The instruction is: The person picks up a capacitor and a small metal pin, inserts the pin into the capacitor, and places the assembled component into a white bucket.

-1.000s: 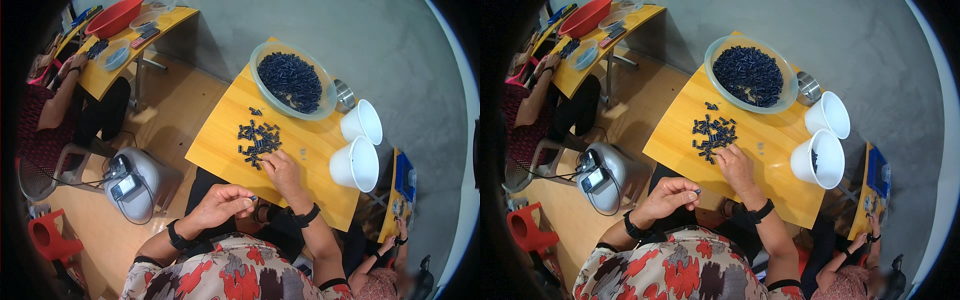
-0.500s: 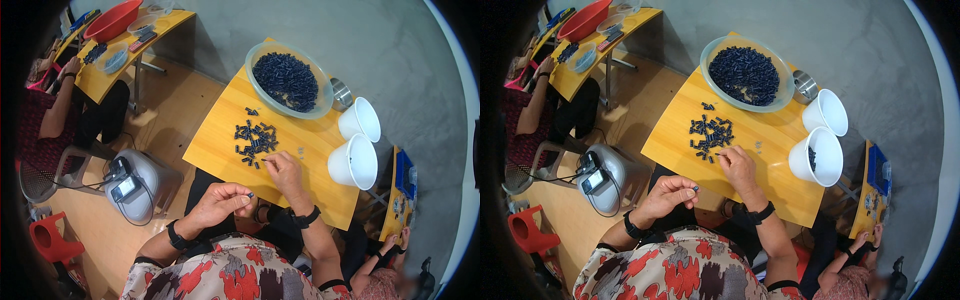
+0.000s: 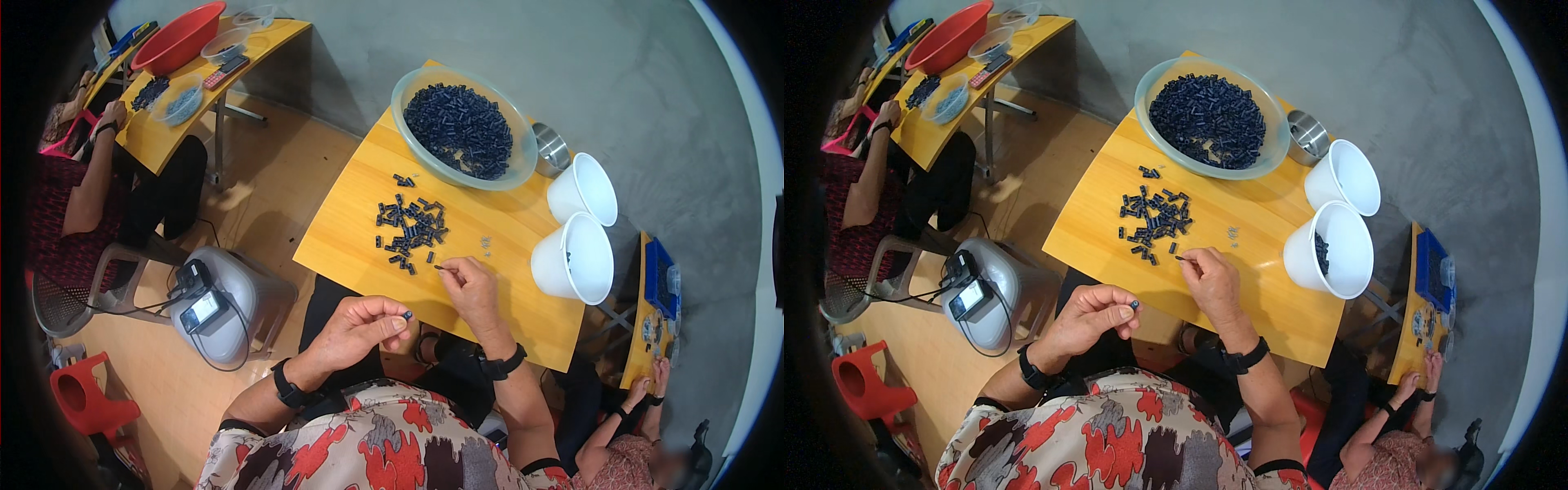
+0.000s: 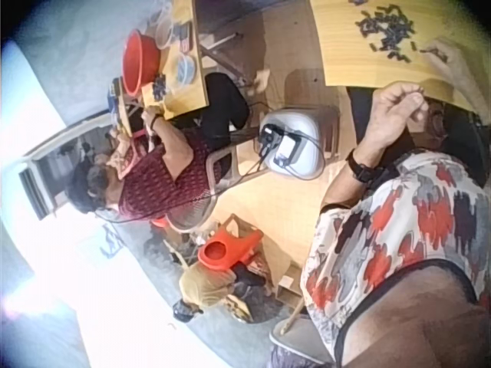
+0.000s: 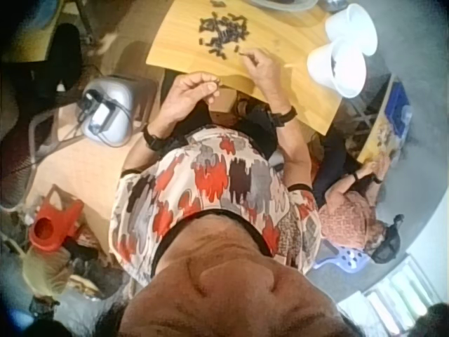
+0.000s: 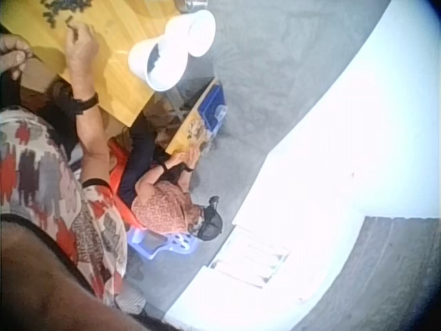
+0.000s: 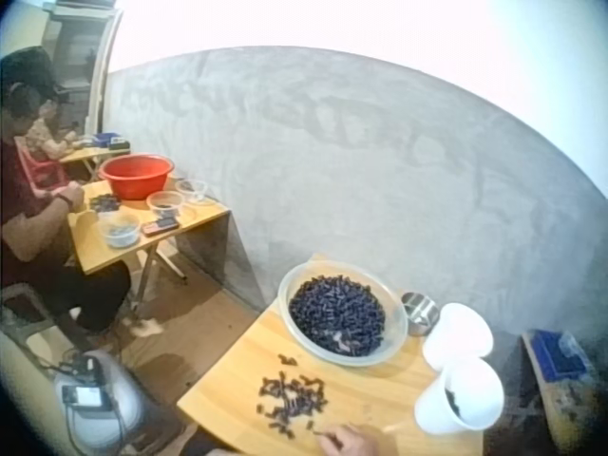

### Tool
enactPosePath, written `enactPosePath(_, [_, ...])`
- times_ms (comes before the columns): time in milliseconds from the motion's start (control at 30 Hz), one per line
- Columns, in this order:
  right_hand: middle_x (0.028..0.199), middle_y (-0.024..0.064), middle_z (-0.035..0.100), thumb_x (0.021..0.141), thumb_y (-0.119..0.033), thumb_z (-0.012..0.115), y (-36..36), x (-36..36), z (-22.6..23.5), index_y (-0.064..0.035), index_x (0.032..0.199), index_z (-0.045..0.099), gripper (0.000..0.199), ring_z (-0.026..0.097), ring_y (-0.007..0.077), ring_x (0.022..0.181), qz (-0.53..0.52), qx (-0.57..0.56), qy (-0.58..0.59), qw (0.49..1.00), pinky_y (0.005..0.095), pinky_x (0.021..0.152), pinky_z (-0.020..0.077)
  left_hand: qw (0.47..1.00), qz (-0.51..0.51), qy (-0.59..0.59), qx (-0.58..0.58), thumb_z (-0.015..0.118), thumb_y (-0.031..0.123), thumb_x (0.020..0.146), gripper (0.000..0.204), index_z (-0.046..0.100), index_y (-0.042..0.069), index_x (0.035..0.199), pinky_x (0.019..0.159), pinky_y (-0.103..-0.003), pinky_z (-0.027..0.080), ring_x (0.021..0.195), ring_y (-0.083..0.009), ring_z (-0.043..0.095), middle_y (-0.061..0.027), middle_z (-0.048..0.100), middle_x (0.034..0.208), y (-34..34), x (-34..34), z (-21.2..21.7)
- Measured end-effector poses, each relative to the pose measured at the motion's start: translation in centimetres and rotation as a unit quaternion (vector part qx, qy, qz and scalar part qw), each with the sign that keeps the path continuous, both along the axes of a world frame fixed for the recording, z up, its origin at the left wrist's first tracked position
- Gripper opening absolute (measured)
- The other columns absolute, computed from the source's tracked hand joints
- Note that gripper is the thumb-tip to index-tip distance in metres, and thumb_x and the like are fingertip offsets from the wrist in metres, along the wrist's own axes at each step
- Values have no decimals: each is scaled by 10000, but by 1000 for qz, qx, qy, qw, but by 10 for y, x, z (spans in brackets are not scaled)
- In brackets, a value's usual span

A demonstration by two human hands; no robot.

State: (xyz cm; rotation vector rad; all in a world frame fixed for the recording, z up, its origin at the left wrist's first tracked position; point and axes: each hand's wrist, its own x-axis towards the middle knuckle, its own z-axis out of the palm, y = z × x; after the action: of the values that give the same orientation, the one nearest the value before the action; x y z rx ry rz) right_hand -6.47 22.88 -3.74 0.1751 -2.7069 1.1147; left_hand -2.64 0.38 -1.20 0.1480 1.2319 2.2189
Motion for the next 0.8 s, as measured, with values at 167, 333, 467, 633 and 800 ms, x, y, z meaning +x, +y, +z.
enactPosePath(167, [756,92,635,746,-19,664,-8,11,18,-22,827,635,87,614,172,601,8,-65,-18,998,258,539,475,1000,2,2,-22,567,101,897,158,615,-34,965,616,-222,496,651,-98,586,-69,633,779,-1,0,3])
enactPosePath(333, [766,89,644,722,19,671,-21,31,71,-14,821,624,114,615,165,584,89,-75,-46,992,244,517,473,1000,-8,10,-23,565,98,898,154,615,-29,969,619,-223,494,655,-96,586,-64,634,781,0,-2,6])
enactPosePath(467, [752,77,645,705,46,678,-28,35,84,-25,812,613,143,622,156,604,162,-63,44,984,248,526,487,1000,-28,10,-1,558,97,905,161,613,-9,1013,625,-190,477,681,-56,563,-36,643,826,0,0,5])
enactPosePath(633, [751,79,643,682,74,682,-30,37,91,-25,801,612,170,627,164,612,186,-26,74,979,252,533,496,999,-35,20,6,558,94,905,163,616,1,1026,598,-175,459,669,-43,547,-20,634,808,2,4,8])
enactPosePath(800, [799,79,614,660,31,660,-24,42,94,-40,827,611,187,624,223,690,228,48,84,969,301,602,507,999,-43,14,-4,562,88,901,155,623,-1,1012,568,-172,436,641,-38,524,-7,619,786,1,6,14])
